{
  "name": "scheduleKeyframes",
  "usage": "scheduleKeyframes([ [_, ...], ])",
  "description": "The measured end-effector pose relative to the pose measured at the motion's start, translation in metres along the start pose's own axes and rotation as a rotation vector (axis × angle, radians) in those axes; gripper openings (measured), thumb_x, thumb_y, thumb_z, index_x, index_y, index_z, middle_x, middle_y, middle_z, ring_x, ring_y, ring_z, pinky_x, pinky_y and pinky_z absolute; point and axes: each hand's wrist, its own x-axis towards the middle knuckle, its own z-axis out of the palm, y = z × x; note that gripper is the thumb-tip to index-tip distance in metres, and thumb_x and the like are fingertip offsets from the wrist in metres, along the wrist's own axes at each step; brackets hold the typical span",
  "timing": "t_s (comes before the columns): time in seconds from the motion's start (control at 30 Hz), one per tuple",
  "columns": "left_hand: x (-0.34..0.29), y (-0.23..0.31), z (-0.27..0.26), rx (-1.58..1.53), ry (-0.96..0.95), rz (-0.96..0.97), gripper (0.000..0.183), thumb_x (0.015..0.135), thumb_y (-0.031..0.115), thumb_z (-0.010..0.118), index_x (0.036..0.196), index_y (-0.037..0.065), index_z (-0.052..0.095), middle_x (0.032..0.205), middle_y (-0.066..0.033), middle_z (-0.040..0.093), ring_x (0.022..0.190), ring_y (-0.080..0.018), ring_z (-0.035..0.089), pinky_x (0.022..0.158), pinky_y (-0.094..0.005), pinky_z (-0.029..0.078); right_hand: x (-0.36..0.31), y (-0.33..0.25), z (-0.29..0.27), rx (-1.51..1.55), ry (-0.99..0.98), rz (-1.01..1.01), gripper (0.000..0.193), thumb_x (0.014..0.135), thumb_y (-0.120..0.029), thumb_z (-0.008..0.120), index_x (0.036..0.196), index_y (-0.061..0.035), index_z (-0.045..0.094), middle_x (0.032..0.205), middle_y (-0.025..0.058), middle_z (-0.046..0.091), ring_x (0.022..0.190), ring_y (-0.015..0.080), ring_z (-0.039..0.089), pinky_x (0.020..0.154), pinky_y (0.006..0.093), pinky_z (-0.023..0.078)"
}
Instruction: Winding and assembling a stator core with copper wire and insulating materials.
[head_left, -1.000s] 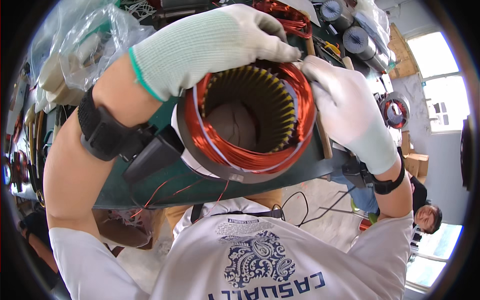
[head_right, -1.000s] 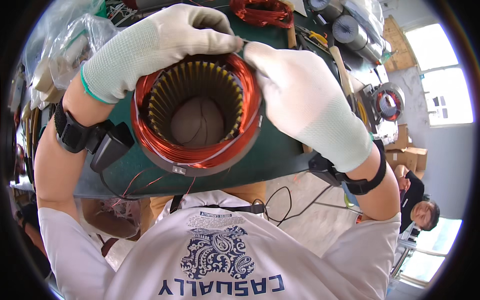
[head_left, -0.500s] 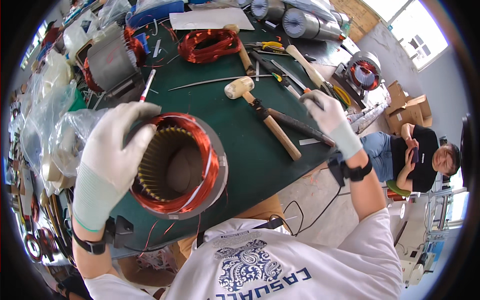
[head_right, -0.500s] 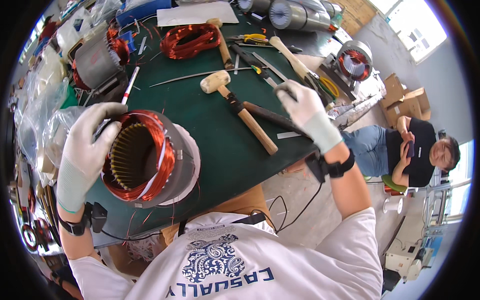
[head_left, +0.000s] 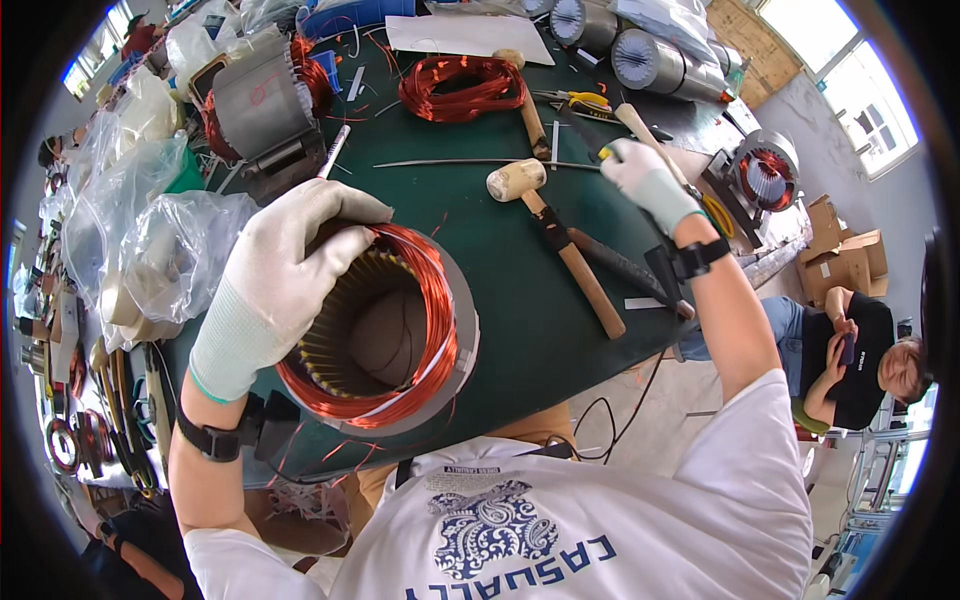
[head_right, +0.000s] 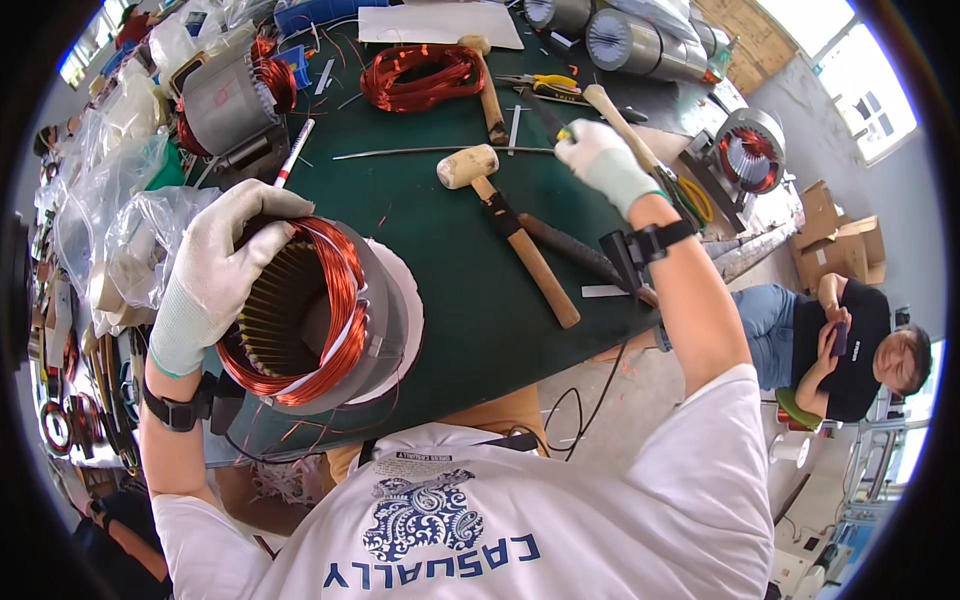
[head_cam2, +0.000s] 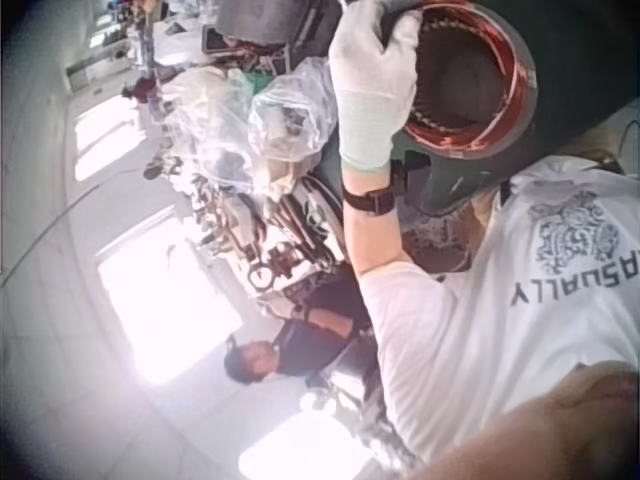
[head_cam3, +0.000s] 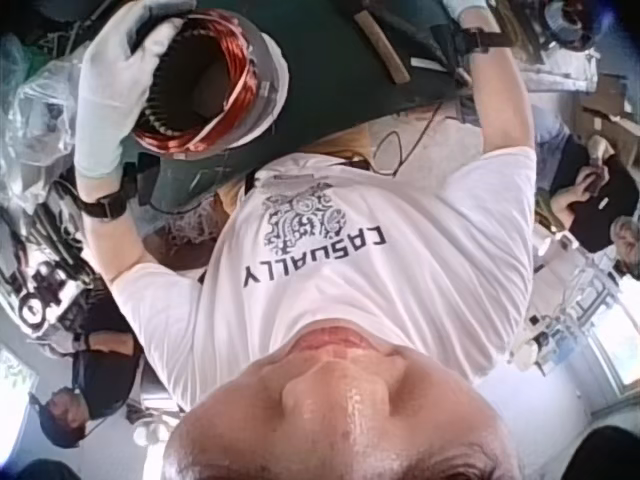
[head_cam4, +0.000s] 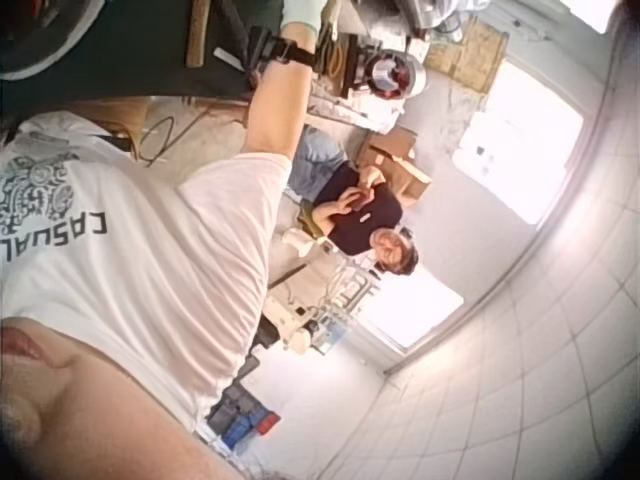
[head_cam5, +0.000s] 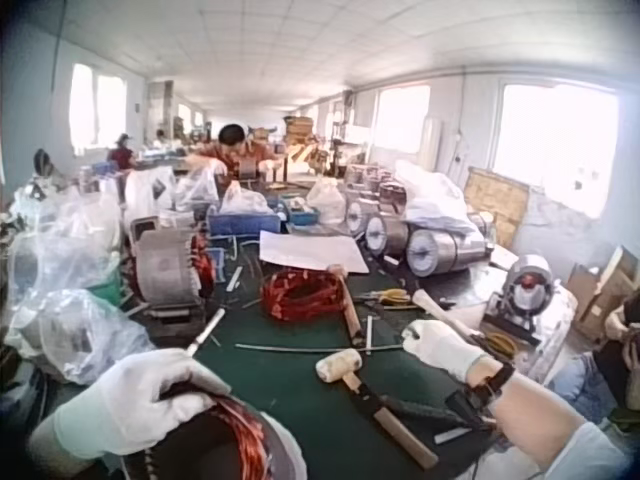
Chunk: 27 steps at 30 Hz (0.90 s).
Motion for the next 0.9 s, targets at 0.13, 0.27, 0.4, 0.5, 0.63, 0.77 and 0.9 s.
scheduleKeyframes([
  [0.13,0.003,0.005,-0.004,-0.023,-0.063,-0.019,0.023,0.086,0.007,0.059,0.103,-0.004,0.068,0.100,-0.0110,0.067,0.097,-0.0195,0.065,0.092,-0.0311,0.049,-0.017,0.023,-0.006,0.239,0.211,-0.078,0.037,0.094,-0.028,0.056,0.121,-0.0027,0.064,0.102,0.0253,0.070,0.096,0.0410,0.067,0.086,0.0440,0.053],
  [0.27,0.003,0.006,-0.006,-0.098,-0.092,-0.041,0.023,0.083,0.006,0.060,0.102,-0.005,0.068,0.100,-0.0098,0.067,0.096,-0.0172,0.065,0.091,-0.0306,0.050,-0.058,0.019,-0.002,0.002,0.133,-0.334,0.040,0.096,-0.030,0.057,0.130,-0.0079,0.059,0.115,0.0204,0.068,0.108,0.0391,0.064,0.095,0.0445,0.050],
  [0.4,0.011,0.012,-0.009,-0.084,-0.167,-0.025,0.022,0.082,0.006,0.058,0.101,-0.004,0.066,0.095,-0.0121,0.067,0.092,-0.0199,0.065,0.090,-0.0321,0.050,-0.071,0.023,-0.025,0.028,0.077,-0.246,0.037,0.096,-0.032,0.059,0.124,-0.0076,0.064,0.111,0.0210,0.069,0.108,0.0383,0.064,0.095,0.0439,0.050],
  [0.5,0.018,0.028,-0.010,0.007,-0.222,-0.050,0.022,0.082,0.007,0.055,0.099,-0.004,0.063,0.093,-0.0151,0.065,0.090,-0.0241,0.065,0.089,-0.0343,0.050,-0.065,0.070,-0.041,0.107,0.140,-0.127,0.033,0.094,-0.027,0.058,0.116,-0.0052,0.068,0.108,0.0243,0.069,0.102,0.0409,0.066,0.093,0.0434,0.050],
  [0.63,0.015,0.027,0.001,0.072,-0.155,-0.011,0.023,0.080,0.007,0.051,0.098,-0.004,0.058,0.088,-0.0153,0.061,0.085,-0.0252,0.062,0.087,-0.0345,0.049,-0.082,0.125,-0.056,0.098,0.294,0.056,0.034,0.095,-0.028,0.058,0.118,-0.0050,0.068,0.107,0.0222,0.070,0.101,0.0384,0.067,0.091,0.0415,0.051],
  [0.77,0.014,0.028,0.006,-0.035,-0.114,-0.128,0.021,0.079,0.004,0.053,0.097,-0.004,0.060,0.090,-0.0170,0.063,0.087,-0.0281,0.064,0.086,-0.0357,0.050,-0.123,0.163,-0.057,0.154,0.191,0.244,0.032,0.094,-0.024,0.059,0.117,-0.0045,0.068,0.102,0.0206,0.072,0.097,0.0354,0.069,0.087,0.0394,0.052],
  [0.9,0.019,0.028,0.011,-0.008,-0.093,-0.087,0.021,0.077,0.005,0.054,0.094,-0.004,0.061,0.086,-0.0163,0.063,0.083,-0.0253,0.064,0.082,-0.0342,0.051,-0.164,0.163,-0.049,0.113,0.163,0.190,0.029,0.092,-0.021,0.059,0.114,-0.0033,0.069,0.100,0.0201,0.072,0.095,0.0368,0.068,0.086,0.0399,0.052],
])
